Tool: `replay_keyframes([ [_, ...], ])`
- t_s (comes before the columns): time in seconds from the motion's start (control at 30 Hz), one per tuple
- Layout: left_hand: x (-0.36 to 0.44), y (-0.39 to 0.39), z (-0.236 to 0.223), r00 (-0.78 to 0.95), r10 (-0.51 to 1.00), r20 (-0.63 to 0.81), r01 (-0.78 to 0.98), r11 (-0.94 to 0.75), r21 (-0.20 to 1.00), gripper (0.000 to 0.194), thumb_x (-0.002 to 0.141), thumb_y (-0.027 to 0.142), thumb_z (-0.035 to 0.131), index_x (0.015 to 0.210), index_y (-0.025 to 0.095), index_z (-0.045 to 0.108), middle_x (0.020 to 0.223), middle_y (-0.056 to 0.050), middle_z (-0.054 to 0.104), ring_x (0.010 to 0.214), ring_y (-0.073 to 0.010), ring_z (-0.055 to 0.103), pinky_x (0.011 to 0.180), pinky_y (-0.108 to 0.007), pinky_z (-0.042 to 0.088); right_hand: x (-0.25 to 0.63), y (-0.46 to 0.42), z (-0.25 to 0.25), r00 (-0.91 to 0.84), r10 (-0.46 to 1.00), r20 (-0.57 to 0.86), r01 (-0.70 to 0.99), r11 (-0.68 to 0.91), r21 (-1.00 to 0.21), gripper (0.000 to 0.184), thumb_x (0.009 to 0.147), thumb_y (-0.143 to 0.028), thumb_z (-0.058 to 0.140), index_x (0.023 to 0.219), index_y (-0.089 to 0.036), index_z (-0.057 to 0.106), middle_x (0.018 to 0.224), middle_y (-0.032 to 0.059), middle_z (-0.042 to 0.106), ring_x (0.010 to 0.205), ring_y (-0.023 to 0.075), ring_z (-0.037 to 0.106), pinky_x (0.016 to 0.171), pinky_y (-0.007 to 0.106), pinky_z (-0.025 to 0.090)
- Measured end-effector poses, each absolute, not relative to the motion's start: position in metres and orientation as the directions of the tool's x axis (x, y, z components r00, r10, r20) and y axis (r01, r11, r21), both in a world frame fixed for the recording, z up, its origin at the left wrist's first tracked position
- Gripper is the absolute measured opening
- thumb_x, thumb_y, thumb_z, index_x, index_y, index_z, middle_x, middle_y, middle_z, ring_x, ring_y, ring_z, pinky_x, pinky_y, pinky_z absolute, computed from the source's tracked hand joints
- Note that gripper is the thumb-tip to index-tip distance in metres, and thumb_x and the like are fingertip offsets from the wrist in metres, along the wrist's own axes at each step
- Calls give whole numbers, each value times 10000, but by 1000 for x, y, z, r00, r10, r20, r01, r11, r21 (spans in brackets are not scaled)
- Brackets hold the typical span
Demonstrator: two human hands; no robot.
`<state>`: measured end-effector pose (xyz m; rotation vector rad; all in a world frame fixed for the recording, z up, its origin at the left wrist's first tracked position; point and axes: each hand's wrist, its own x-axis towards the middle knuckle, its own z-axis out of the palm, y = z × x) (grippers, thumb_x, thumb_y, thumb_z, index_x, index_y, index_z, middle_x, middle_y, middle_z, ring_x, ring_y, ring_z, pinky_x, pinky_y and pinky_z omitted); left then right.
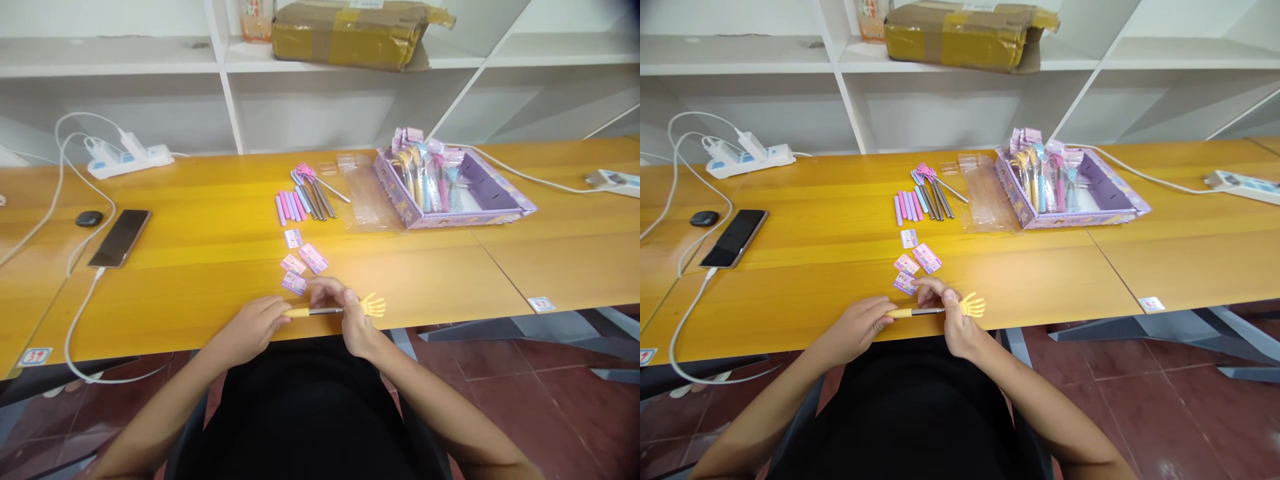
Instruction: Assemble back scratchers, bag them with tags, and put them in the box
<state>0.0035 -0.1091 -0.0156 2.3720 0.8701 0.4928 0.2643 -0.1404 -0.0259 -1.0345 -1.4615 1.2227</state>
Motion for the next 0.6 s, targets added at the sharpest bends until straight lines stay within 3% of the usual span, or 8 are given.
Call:
replay_keyframes([
  [0.4, 5, -108, -12, 737, 658, 157, 462, -659, 593, 378, 1186, 399, 353, 1147, 201, 672, 965, -66, 673, 876, -221, 607, 807, -350, 494, 267, -143, -30, -222, 961, 167, 62, 185, -981, 679, 1143, -650, 144, 1406, -296, 660, 1114, 88, 680, 1033, 280, 654, 992, 481, 530],
  [0.5, 5, -108, -9, 737, 657, 159, 466, -664, 585, 371, 1188, 387, 350, 1102, 202, 660, 951, -62, 666, 879, -224, 581, 806, -352, 479, 268, -142, -26, -212, 956, 205, -15, 206, -978, 620, 1117, -715, 243, 1434, -297, 574, 1064, 80, 672, 978, 276, 654, 950, 480, 546],
  [0.6, 3, -112, -6, 680, 709, 188, 491, -631, 600, 362, 1190, 377, 347, 1073, 200, 640, 930, -51, 648, 869, -217, 576, 801, -343, 474, 274, -137, -20, -218, 945, 243, -31, 242, -970, 628, 1063, -718, 508, 1522, -293, 451, 1114, 84, 654, 1022, 281, 655, 960, 492, 557],
])
